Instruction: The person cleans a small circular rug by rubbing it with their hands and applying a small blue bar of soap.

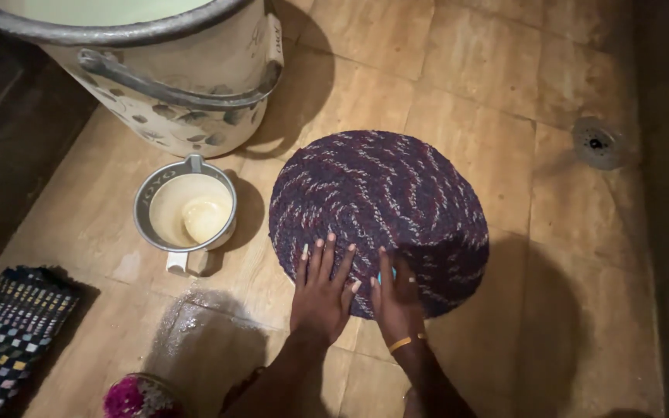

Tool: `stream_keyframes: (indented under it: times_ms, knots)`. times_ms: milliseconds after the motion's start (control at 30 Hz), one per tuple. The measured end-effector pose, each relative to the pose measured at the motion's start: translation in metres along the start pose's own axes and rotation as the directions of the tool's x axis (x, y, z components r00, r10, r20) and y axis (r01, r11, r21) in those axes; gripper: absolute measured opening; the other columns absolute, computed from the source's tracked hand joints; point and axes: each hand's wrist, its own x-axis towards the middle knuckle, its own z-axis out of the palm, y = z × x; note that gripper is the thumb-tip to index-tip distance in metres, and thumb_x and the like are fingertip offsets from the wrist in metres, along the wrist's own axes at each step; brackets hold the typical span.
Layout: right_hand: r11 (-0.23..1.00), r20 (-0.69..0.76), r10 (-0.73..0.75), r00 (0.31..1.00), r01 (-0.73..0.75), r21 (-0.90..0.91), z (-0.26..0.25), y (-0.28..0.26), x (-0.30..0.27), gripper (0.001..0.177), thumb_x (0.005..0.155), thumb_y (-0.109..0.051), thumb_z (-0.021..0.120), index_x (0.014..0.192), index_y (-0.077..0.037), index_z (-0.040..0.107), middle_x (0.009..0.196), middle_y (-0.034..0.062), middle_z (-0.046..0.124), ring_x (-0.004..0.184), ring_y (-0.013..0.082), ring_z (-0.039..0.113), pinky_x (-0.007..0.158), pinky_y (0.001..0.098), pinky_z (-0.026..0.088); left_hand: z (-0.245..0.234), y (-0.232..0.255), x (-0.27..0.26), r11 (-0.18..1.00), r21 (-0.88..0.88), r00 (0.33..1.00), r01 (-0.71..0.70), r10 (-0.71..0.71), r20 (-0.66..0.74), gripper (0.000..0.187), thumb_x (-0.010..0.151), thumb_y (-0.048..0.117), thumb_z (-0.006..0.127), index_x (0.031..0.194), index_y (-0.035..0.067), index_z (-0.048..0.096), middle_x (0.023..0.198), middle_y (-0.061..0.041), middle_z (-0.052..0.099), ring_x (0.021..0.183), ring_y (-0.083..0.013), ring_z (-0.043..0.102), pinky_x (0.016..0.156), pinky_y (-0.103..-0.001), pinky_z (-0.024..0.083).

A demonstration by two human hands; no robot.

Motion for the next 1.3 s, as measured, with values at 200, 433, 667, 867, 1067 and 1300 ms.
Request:
stream_keyframes:
  times_ms: [200,433,667,867,1067,1300]
  knots:
    - [0.999,0.051,0.047,0.998,-0.048,0.026,-0.004,0.003,0.008,0.048,0.096,-0.019,0.065,0.141,-0.004,0.054,0.136,0.0209,0.054,0.119,0.0392,0.058,0.099,0.0468,0.05,0.005,-0.001,-0.001,1.0,0.017,0.999,-0.01,0.011,-0.037,0.063,0.1,0.037,0.053,0.158,0.017,0.037,0.166,-0.021,0.025,0.152,-0.0394,0.023,0.122,-0.056,0.013]
    - [0.996,0.105,0.071,0.992,-0.076,0.043,-0.012,-0.002,0.002,0.053,0.09,-0.015,0.063,0.141,-0.002,0.054,0.142,0.0258,0.049,0.123,0.0443,0.049,0.105,0.0499,0.042,0.009,-0.005,0.0,0.999,0.048,1.0,0.003,-0.004,0.015,0.064,0.1,0.038,0.052,0.159,0.019,0.035,0.167,-0.02,0.022,0.152,-0.039,0.022,0.121,-0.055,0.013]
    - [0.989,0.096,0.142,0.985,-0.146,0.035,-0.026,0.0,-0.006,0.059,0.084,-0.009,0.063,0.141,-0.001,0.052,0.141,0.0257,0.048,0.123,0.0444,0.049,0.106,0.0509,0.042,0.006,-0.005,0.002,0.999,0.051,0.998,0.005,-0.008,0.066,0.063,0.101,0.039,0.05,0.158,0.018,0.035,0.166,-0.02,0.022,0.152,-0.0396,0.021,0.122,-0.056,0.013]
    - [0.989,0.025,0.12,0.992,-0.122,0.084,-0.031,0.003,-0.017,0.065,0.082,-0.005,0.061,0.146,-0.001,0.047,0.143,0.027,0.047,0.13,0.0462,0.045,0.108,0.052,0.04,0.007,-0.006,0.001,0.999,0.028,0.999,-0.017,0.016,0.031,0.064,0.1,0.038,0.05,0.158,0.016,0.035,0.166,-0.022,0.021,0.152,-0.0409,0.021,0.121,-0.057,0.012]
    - [0.972,0.014,0.148,0.989,-0.148,0.182,-0.023,0.008,-0.024,0.067,0.086,-0.004,0.061,0.15,-0.002,0.042,0.154,0.0292,0.036,0.141,0.051,0.033,0.114,0.0539,0.033,0.004,-0.005,-0.001,1.0,0.024,0.999,-0.013,0.013,0.038,0.063,0.101,0.038,0.048,0.159,0.015,0.035,0.166,-0.023,0.021,0.152,-0.0419,0.02,0.12,-0.058,0.011]
    - [0.896,0.036,0.206,0.978,-0.203,0.394,-0.019,0.0,-0.021,0.066,0.086,0.004,0.054,0.151,-0.003,0.044,0.162,0.0287,0.03,0.149,0.0482,0.031,0.115,0.0475,0.037,0.004,-0.003,0.001,1.0,0.024,0.999,-0.007,0.006,0.043,0.063,0.101,0.036,0.048,0.158,0.014,0.035,0.166,-0.022,0.022,0.152,-0.0409,0.021,0.12,-0.058,0.012]
